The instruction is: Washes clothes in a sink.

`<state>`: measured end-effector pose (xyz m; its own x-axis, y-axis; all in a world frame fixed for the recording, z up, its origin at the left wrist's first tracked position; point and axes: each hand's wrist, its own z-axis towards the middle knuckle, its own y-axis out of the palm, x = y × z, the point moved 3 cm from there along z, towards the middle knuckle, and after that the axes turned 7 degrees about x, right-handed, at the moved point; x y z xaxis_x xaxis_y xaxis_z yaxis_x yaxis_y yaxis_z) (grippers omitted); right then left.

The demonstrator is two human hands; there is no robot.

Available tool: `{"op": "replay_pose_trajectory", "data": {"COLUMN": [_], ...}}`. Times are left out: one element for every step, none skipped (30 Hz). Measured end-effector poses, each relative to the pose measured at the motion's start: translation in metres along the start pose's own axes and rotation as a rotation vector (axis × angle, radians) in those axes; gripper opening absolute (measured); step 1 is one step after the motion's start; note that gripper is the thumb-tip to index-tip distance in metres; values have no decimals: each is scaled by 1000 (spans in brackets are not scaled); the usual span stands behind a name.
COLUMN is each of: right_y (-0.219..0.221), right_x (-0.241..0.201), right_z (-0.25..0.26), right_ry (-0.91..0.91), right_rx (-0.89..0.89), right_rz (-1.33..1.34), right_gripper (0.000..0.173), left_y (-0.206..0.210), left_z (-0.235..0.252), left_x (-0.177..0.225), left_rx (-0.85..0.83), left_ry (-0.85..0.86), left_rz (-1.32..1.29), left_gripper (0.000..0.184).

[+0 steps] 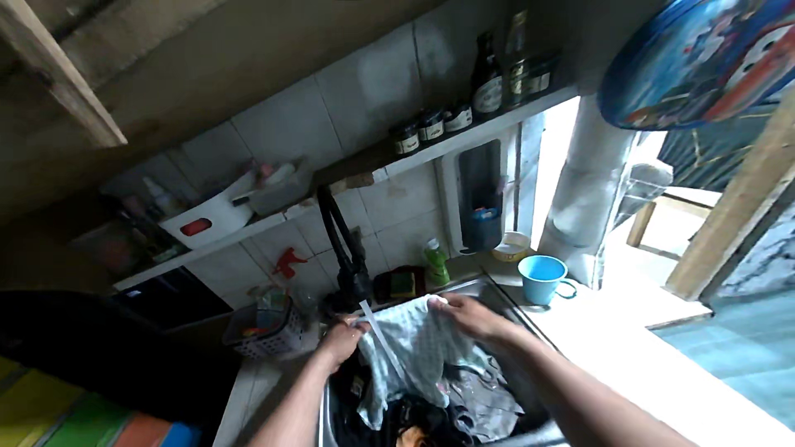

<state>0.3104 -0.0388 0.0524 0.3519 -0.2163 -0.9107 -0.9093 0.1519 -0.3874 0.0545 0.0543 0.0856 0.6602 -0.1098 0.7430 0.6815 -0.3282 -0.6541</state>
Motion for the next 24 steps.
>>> {"op": "replay_pose_trajectory", "data": {"right_y": [21, 43, 63, 79, 91, 96, 95, 91, 86, 82, 80, 82, 90, 100, 111, 123, 135, 144, 150, 153, 155, 155, 155, 156], "right_x": [2, 1, -3, -9, -15, -23, -32, -40, -41, -36, -27, -11, 10, 33, 51, 61, 63, 56, 47, 39, 30, 20, 10, 1], "right_z": [1, 2, 2, 2, 1, -2, -9, -17, -23, -26, -27, -25, -20, -14, -12, -13, -15, -19, -24, -26, -25, -23, -21, -19], "right_ry": [100, 180, 237, 266, 276, 282, 280, 281, 282, 295, 330, 372, 399, 415, 430, 449, 462, 470, 486, 493, 487, 470, 454, 453], "right_rx": [-9, -17, -19, -11, 4, -7, -59, -114, -135, -97, 16, 160, 272, 339, 364, 355, 328, 293, 281, 289, 314, 332, 332, 307], "right_rz": [191, 343, 479, 611, 759, 917, 1055, 1136, 1135, 1067, 957, 828, 692, 569, 505, 536, 649, 799, 921, 979, 985, 964, 951, 978], "right_gripper": [50, 51, 53, 57, 61, 68, 74, 81, 83, 81, 75, 68, 64, 67, 71, 72, 66, 56, 46, 40, 35, 31, 28, 27], "left_y": [13, 28, 40, 48, 52, 51, 46, 40, 33, 26, 22, 21, 23, 28, 33, 38, 42, 46, 49, 53, 55, 58, 60, 63], "left_z": [-3, -5, -6, -7, -7, -7, -7, -7, -7, -7, -8, -10, -13, -16, -19, -22, -23, -24, -24, -23, -23, -25, -28, -35], "left_x": [4, 9, 13, 16, 16, 15, 13, 12, 11, 11, 14, 15, 15, 13, 12, 9, 5, -4, -16, -30, -44, -56, -63, -64], "left_rx": [49, 67, 55, 27, 7, -12, -28, -17, 14, 41, 66, 97, 132, 156, 164, 168, 188, 232, 289, 321, 307, 244, 164, 91], "left_ry": [-68, -109, -97, -37, 61, 150, 209, 243, 254, 236, 198, 163, 130, 110, 87, 56, 12, -39, -81, -98, -101, -118, -163, -229], "left_rz": [-221, -344, -376, -329, -217, -104, 16, 115, 187, 241, 257, 206, 70, -135, -357, -553, -690, -751, -730, -644, -547, -485, -492, -574], "left_gripper": [33, 38, 46, 56, 66, 81, 93, 94, 80, 61, 45, 35, 33, 34, 38, 44, 49, 53, 55, 59, 65, 67, 62, 53]}}
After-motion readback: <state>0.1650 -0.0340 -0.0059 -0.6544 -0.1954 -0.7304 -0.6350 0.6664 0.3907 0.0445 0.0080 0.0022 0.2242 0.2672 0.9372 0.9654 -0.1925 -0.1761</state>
